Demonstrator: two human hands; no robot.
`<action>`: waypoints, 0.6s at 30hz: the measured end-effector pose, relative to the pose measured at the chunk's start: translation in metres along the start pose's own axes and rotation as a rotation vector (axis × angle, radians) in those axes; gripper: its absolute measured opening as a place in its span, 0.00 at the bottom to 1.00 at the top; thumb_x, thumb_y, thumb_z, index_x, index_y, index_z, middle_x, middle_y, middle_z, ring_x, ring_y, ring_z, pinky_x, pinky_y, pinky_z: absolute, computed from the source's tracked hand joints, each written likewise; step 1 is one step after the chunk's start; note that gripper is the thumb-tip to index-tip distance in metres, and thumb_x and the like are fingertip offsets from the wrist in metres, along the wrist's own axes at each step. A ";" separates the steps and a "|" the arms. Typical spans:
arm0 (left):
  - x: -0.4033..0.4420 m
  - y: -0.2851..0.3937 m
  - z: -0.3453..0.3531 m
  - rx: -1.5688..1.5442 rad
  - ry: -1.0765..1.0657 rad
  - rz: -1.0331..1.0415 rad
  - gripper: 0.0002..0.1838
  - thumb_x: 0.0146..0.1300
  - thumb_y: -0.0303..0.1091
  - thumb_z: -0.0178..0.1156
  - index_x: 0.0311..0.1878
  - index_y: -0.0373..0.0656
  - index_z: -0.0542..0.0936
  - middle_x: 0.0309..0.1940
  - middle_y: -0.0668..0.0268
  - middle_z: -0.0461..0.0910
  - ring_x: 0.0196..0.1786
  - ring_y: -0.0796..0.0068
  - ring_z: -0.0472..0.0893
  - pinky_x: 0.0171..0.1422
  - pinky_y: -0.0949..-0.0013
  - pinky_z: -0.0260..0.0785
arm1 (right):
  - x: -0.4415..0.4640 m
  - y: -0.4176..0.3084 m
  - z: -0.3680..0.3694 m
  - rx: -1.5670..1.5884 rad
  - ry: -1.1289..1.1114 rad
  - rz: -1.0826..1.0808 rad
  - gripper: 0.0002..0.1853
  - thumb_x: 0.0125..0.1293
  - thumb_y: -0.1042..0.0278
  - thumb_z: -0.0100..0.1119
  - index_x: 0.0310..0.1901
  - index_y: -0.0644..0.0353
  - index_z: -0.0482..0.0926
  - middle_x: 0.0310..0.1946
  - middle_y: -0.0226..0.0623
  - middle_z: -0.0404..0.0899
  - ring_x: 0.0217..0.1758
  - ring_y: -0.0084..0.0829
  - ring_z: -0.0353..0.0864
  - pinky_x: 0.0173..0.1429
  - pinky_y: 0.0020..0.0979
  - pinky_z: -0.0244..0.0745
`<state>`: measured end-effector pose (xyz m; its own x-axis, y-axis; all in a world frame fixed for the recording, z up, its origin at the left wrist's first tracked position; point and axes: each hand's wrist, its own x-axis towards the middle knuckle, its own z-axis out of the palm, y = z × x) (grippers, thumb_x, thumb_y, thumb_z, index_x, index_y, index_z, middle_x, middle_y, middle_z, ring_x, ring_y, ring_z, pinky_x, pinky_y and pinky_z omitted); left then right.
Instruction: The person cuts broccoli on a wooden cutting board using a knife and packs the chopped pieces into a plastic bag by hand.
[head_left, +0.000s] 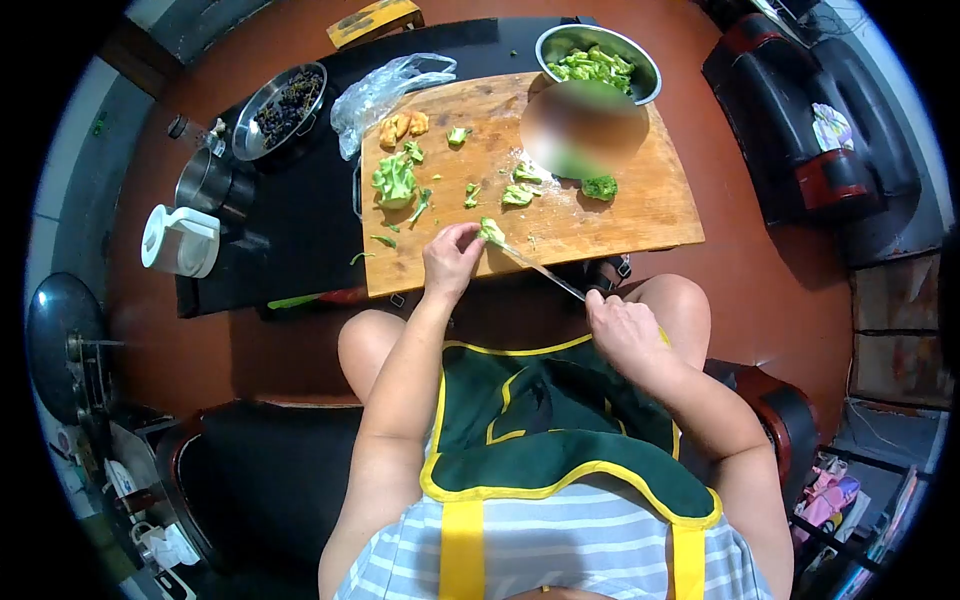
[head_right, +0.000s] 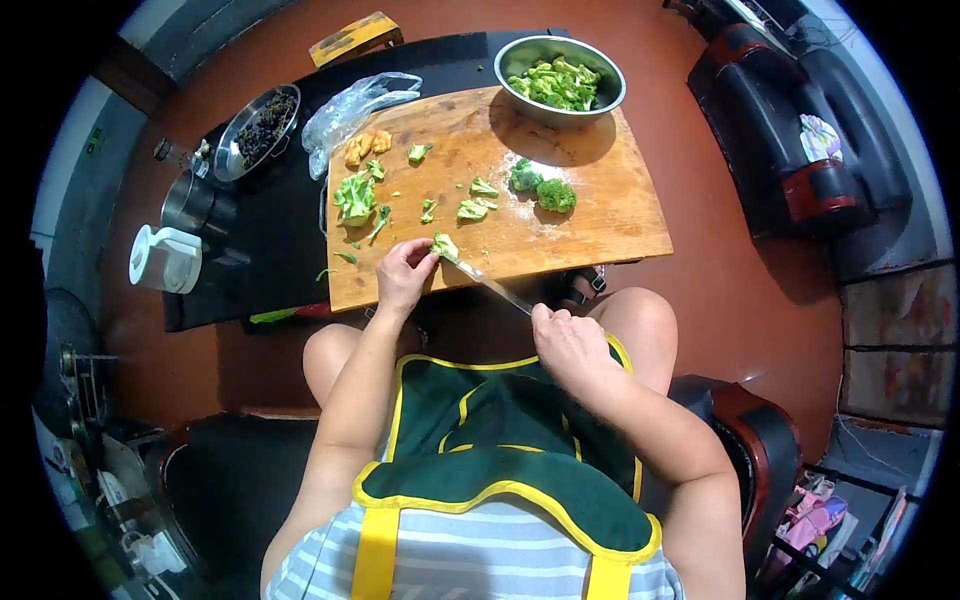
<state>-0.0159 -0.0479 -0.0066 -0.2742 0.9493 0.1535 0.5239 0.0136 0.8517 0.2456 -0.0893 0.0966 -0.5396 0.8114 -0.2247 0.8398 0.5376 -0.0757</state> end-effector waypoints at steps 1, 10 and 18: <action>0.000 0.003 -0.001 -0.021 -0.006 -0.016 0.11 0.53 0.30 0.65 0.40 0.39 0.82 0.34 0.59 0.82 0.35 0.71 0.83 0.42 0.70 0.75 | 0.000 -0.002 -0.006 -0.030 0.000 0.003 0.03 0.61 0.73 0.48 0.35 0.62 0.69 0.25 0.48 0.79 0.26 0.42 0.83 0.28 0.38 0.79; 0.005 -0.006 -0.001 -0.070 -0.025 -0.023 0.09 0.51 0.30 0.67 0.36 0.38 0.83 0.31 0.58 0.82 0.33 0.68 0.83 0.40 0.70 0.75 | 0.008 -0.003 -0.014 -0.049 -0.045 -0.001 0.03 0.61 0.74 0.48 0.35 0.63 0.69 0.25 0.47 0.79 0.26 0.42 0.83 0.28 0.37 0.79; 0.008 0.001 -0.006 -0.061 -0.045 -0.033 0.08 0.50 0.28 0.68 0.34 0.39 0.83 0.30 0.59 0.82 0.32 0.69 0.83 0.39 0.70 0.75 | 0.013 0.002 -0.015 -0.079 -0.075 -0.034 0.03 0.61 0.74 0.48 0.35 0.63 0.69 0.25 0.46 0.79 0.26 0.41 0.83 0.27 0.36 0.79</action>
<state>-0.0222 -0.0418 -0.0013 -0.2534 0.9618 0.1035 0.4651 0.0273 0.8848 0.2394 -0.0736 0.1085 -0.5595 0.7743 -0.2955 0.8120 0.5836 -0.0083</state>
